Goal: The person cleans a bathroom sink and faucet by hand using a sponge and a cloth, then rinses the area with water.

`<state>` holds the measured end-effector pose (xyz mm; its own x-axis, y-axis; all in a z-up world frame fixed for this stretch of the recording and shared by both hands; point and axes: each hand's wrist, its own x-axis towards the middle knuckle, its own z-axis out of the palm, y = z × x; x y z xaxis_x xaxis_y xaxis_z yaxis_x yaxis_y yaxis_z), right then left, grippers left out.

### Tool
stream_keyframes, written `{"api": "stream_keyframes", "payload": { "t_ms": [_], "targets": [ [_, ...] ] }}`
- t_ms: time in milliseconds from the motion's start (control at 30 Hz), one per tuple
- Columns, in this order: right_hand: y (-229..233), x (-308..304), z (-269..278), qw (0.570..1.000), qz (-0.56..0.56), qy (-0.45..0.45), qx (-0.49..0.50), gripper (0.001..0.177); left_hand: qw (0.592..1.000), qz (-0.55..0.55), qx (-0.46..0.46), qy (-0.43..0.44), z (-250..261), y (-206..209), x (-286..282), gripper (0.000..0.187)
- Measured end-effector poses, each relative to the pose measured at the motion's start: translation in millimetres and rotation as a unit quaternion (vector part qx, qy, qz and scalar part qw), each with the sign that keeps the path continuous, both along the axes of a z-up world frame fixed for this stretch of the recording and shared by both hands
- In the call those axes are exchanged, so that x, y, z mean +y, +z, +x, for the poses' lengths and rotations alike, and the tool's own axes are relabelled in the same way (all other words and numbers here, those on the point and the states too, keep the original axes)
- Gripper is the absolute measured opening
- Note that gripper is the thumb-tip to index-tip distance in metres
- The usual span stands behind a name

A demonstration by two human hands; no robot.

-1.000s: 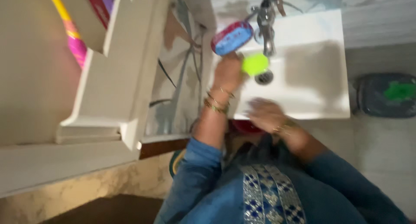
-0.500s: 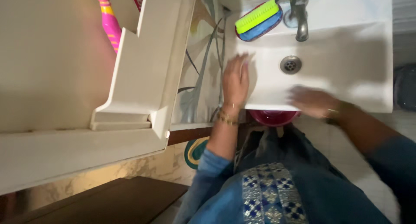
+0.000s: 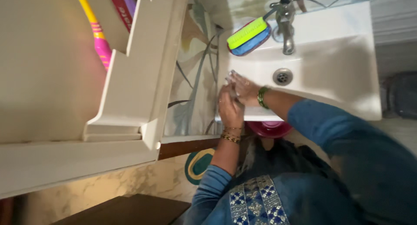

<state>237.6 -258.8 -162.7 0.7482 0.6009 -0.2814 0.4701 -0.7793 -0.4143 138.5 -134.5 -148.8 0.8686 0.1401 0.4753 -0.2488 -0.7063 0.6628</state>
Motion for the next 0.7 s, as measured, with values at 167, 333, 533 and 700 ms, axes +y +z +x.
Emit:
{"api": "stream_keyframes", "payload": {
  "t_ms": [167, 333, 533, 700],
  "targets": [
    [-1, -76, 14, 0.993, -0.098, -0.036, -0.055, 0.087, 1.0, 0.025, 0.004, -0.016, -6, 17, -2, 0.048],
    [12, -178, -25, 0.971, -0.175, -0.145, -0.078, 0.102, 0.999, 0.027, 0.019, -0.007, -7, 21, -3, 0.045],
    [-13, -80, -45, 0.984, -0.082, -0.093, 0.13, 0.1, 0.998, 0.066, 0.007, -0.011, -7, 18, -3, 0.042],
    [-32, -74, -20, 0.987, -0.15, -0.057, 0.023, 0.103, 0.998, 0.057, 0.004, -0.007, -7, 16, -4, 0.041]
  ]
}}
